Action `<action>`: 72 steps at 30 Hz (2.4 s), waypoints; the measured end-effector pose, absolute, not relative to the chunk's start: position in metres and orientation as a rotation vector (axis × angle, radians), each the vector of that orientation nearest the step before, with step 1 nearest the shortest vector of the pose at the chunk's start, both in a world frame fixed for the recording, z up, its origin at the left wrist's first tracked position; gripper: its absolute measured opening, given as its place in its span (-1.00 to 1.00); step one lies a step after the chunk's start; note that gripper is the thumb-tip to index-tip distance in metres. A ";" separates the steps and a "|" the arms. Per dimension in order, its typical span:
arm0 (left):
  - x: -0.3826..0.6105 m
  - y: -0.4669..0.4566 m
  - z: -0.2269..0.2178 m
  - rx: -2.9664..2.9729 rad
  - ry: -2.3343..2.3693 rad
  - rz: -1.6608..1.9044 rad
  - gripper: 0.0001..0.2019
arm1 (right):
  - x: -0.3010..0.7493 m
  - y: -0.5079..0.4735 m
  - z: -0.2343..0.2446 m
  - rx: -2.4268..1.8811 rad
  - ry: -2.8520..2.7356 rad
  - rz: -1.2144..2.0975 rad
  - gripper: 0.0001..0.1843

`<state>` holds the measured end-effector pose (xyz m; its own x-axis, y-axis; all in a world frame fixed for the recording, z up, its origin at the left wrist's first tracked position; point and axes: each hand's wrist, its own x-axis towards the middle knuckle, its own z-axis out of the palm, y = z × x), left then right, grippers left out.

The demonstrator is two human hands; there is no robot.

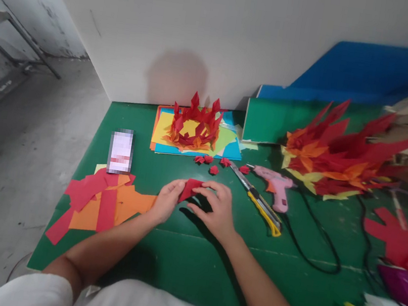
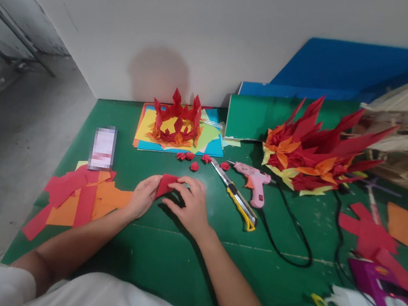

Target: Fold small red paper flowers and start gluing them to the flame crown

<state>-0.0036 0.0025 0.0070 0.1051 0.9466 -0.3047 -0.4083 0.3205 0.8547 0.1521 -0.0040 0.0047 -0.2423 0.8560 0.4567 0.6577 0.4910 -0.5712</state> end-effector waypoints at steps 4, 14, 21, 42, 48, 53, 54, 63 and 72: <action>-0.005 0.004 0.012 0.579 0.927 1.041 -0.59 | 0.152 -0.005 0.008 -1.225 -1.997 0.293 -0.84; -0.006 0.007 0.012 0.591 0.976 1.026 -0.65 | 0.158 -0.005 0.007 -1.168 -1.662 0.713 -0.83; -0.006 0.009 0.014 0.565 0.943 0.975 -0.62 | 0.157 -0.004 0.008 -1.199 -1.618 0.717 -0.89; -0.010 0.010 0.013 0.471 0.887 0.869 -0.61 | 0.158 -0.005 0.008 -1.128 -1.614 0.707 -0.86; -0.008 0.007 0.013 0.534 0.902 0.916 -0.64 | 0.156 -0.006 0.011 -1.117 -1.640 0.685 -0.83; -0.003 0.002 0.011 0.635 0.992 0.995 -0.64 | 0.154 -0.007 0.015 -1.161 -1.716 0.565 -0.84; -0.002 0.000 0.010 0.664 1.028 1.019 -0.64 | 0.153 -0.007 0.015 -1.171 -1.742 0.523 -0.84; 0.004 -0.005 0.005 0.715 1.056 1.089 -0.64 | 0.146 -0.009 0.010 -1.213 -1.782 0.342 -0.90; 0.003 -0.004 0.000 0.716 1.042 1.104 -0.61 | 0.146 -0.008 0.007 -1.195 -1.879 0.220 -0.92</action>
